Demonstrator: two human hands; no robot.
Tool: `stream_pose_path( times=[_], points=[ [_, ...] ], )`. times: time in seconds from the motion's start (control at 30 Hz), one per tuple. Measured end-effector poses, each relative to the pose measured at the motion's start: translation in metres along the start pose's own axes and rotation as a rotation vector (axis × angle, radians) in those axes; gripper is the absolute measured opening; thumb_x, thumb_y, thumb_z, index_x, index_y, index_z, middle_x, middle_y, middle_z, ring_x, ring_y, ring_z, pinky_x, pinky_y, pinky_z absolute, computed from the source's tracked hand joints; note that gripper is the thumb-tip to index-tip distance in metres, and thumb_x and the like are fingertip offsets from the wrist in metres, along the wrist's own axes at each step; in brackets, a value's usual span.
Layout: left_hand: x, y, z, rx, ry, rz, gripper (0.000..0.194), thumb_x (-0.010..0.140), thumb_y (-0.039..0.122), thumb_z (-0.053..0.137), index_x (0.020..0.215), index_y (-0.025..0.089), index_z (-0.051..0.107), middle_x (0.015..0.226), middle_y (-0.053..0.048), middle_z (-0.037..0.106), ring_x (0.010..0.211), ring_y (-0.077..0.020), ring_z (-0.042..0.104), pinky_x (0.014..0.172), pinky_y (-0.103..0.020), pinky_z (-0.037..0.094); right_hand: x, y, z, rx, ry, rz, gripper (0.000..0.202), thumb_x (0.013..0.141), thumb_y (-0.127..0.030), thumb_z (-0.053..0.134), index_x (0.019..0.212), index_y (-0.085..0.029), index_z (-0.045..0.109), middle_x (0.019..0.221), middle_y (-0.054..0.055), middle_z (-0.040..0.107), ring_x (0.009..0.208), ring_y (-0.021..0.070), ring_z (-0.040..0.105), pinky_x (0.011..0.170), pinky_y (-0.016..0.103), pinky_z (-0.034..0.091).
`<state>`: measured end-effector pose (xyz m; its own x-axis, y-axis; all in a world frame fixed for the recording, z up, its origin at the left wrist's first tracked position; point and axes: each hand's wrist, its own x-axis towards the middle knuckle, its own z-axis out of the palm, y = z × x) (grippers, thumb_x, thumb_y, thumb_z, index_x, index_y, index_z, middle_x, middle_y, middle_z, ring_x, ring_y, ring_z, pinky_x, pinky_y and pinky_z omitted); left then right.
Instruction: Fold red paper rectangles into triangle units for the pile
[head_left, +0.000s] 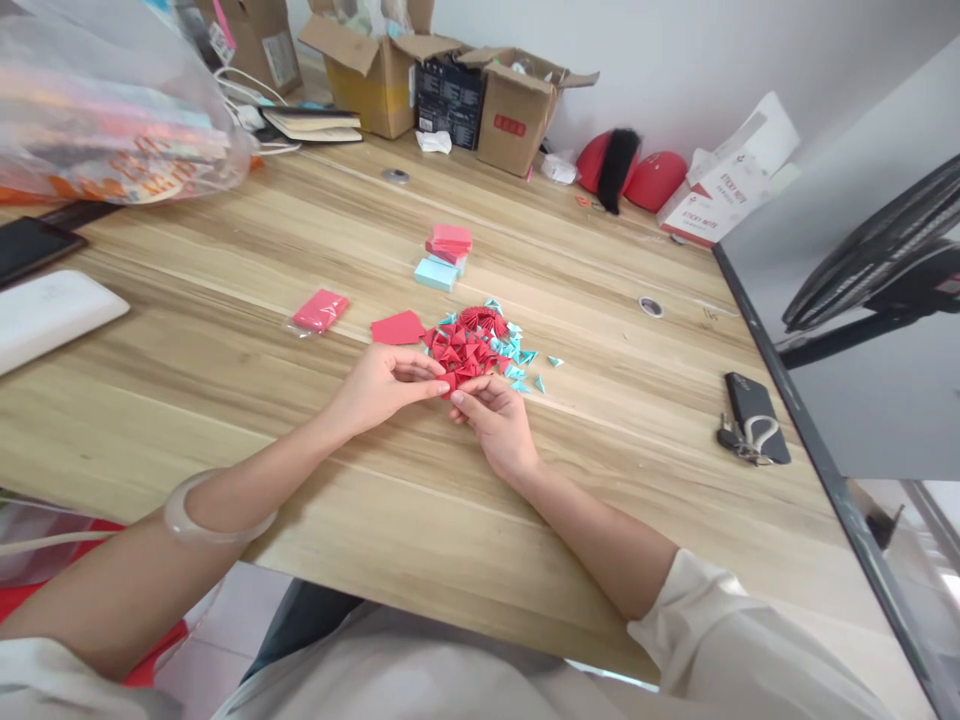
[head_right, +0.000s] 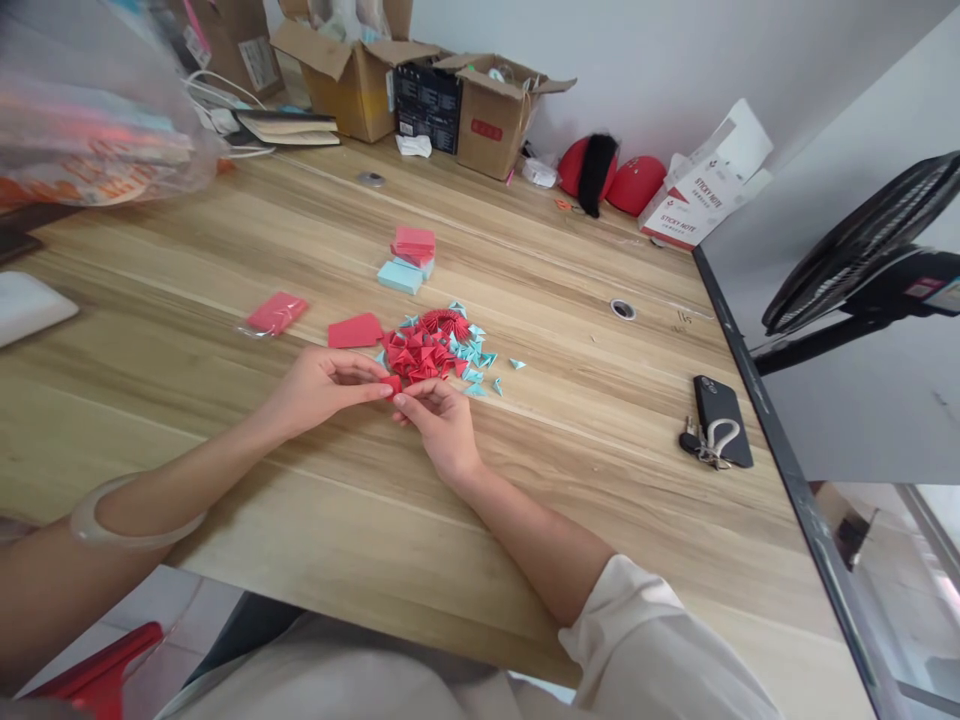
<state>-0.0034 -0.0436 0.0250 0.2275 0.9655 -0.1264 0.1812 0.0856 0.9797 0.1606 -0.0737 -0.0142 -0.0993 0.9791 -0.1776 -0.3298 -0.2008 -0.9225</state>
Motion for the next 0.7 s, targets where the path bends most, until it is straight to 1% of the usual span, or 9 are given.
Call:
stream_pose_path(
  times=[0.17,0.27,0.4,0.5,0.6,0.7],
  points=[
    [-0.0006,0.0002,0.0003,0.004,0.006,0.037,0.021,0.061,0.031,0.083,0.072,0.015,0.074,0.074,-0.002,0.074,0.067,-0.0112,0.066,0.062,-0.017,0.053,0.0008,0.0,-0.001,-0.004,-0.021,-0.009,0.033,0.065,-0.039,0.078,0.076,-0.016,0.058,0.066,-0.003,0.063,0.056,0.0037,0.058,0.056,0.017,0.047],
    [-0.0006,0.0001,-0.0004,-0.005,0.017,0.066,0.019,0.063,0.03,0.082,0.071,0.015,0.075,0.072,-0.002,0.073,0.066,-0.0106,0.066,0.062,-0.016,0.053,0.0007,-0.0009,-0.0016,0.014,-0.041,0.005,0.033,0.066,-0.039,0.078,0.082,-0.016,0.06,0.07,-0.003,0.066,0.056,0.0038,0.059,0.056,0.017,0.047],
    [0.0003,-0.0019,-0.0025,-0.031,0.012,0.105,0.016,0.065,0.029,0.081,0.07,0.015,0.075,0.071,-0.002,0.073,0.064,-0.0093,0.065,0.061,-0.014,0.053,-0.0002,-0.0026,-0.0011,0.011,-0.062,0.035,0.04,0.061,-0.036,0.081,0.091,-0.017,0.062,0.075,-0.002,0.069,0.057,0.0047,0.061,0.057,0.017,0.048],
    [0.0007,-0.0033,-0.0027,-0.039,-0.01,0.127,0.014,0.067,0.027,0.079,0.07,0.014,0.075,0.066,-0.001,0.072,0.061,-0.0085,0.065,0.06,-0.013,0.052,-0.0003,-0.0031,-0.0005,0.004,-0.047,0.05,0.043,0.059,-0.036,0.083,0.091,-0.017,0.062,0.074,-0.002,0.069,0.058,0.005,0.061,0.057,0.017,0.049],
    [0.0007,-0.0042,-0.0015,-0.04,-0.02,0.139,0.014,0.068,0.027,0.078,0.069,0.014,0.074,0.063,-0.001,0.071,0.06,-0.008,0.064,0.059,-0.013,0.052,-0.0002,-0.003,-0.0001,0.01,-0.037,0.063,0.043,0.059,-0.037,0.083,0.093,-0.017,0.064,0.079,-0.001,0.071,0.059,0.0048,0.061,0.058,0.018,0.049],
    [0.001,-0.0061,-0.0012,-0.026,-0.022,0.158,0.014,0.068,0.027,0.078,0.068,0.014,0.073,0.064,-0.001,0.071,0.06,-0.0078,0.064,0.059,-0.013,0.051,-0.0002,-0.0025,0.0,-0.002,-0.045,0.059,0.038,0.061,-0.037,0.081,0.089,-0.017,0.066,0.079,0.0,0.072,0.058,0.0046,0.06,0.058,0.018,0.048]
  ],
)
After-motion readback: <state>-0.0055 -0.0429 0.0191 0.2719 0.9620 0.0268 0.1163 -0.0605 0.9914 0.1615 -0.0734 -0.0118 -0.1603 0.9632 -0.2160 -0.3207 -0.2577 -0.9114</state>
